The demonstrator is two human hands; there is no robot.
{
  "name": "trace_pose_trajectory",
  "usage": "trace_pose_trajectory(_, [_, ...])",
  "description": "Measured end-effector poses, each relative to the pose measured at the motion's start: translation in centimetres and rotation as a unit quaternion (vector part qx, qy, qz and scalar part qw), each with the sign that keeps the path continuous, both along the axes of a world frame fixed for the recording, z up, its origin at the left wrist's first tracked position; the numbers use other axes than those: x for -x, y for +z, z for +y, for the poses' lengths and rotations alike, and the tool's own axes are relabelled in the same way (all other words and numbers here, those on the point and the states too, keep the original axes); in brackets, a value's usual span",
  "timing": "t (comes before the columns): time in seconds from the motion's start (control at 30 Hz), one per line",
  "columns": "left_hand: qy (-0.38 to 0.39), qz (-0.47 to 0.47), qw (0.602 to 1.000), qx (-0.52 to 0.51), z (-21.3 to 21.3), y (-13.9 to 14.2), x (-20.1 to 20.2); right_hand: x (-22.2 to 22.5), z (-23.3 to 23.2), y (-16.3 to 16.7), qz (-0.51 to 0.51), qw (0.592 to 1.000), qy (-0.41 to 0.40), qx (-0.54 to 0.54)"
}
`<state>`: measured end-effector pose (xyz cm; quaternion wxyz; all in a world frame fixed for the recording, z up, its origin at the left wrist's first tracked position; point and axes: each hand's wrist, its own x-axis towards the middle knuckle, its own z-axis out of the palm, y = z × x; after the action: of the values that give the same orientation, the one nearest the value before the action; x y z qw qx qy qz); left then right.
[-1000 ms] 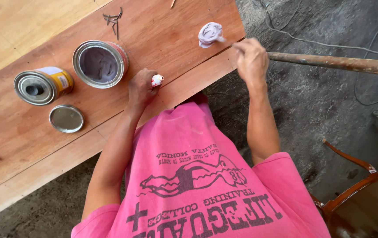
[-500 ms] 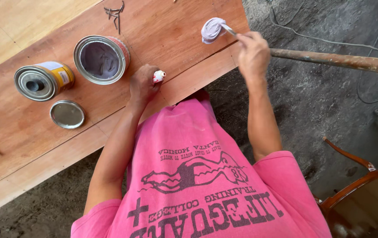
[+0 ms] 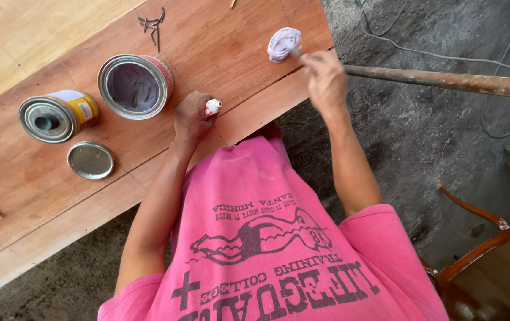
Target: The person opens a can of white wood filler and uses a small knife to scoop filler and spread it over nail holes and seams on a wooden furniture panel, working along the joints while holding a small tube in the other hand. They continue filling holes along the panel edge as the clip ends.
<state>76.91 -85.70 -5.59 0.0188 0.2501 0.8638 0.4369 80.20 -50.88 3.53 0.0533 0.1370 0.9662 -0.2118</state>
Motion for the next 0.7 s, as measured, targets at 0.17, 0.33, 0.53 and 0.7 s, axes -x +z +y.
trace_pose_trajectory(0.17, [0.003, -0.010, 1.000, -0.010, -0.1, -0.1, 0.0, -0.4, 0.2, -0.9, 0.020, 0.999, -0.028, -0.035])
trace_pose_trajectory(0.33, [-0.001, -0.013, 1.000, -0.005, -0.1, -0.1, -0.1, -0.5, 0.4, -0.7, -0.067, 0.996, -0.051, -0.001])
trace_pose_trajectory(0.53, [-0.004, -0.011, 1.000, -0.007, 0.1, -0.2, 0.0, -0.2, 0.0, -0.4, 0.031, 0.997, 0.069, 0.010])
trace_pose_trajectory(0.7, [0.000, -0.008, 1.000, 0.010, 0.1, -0.4, -0.2, -0.3, -0.8, 0.4, 0.010, 0.999, -0.015, 0.032])
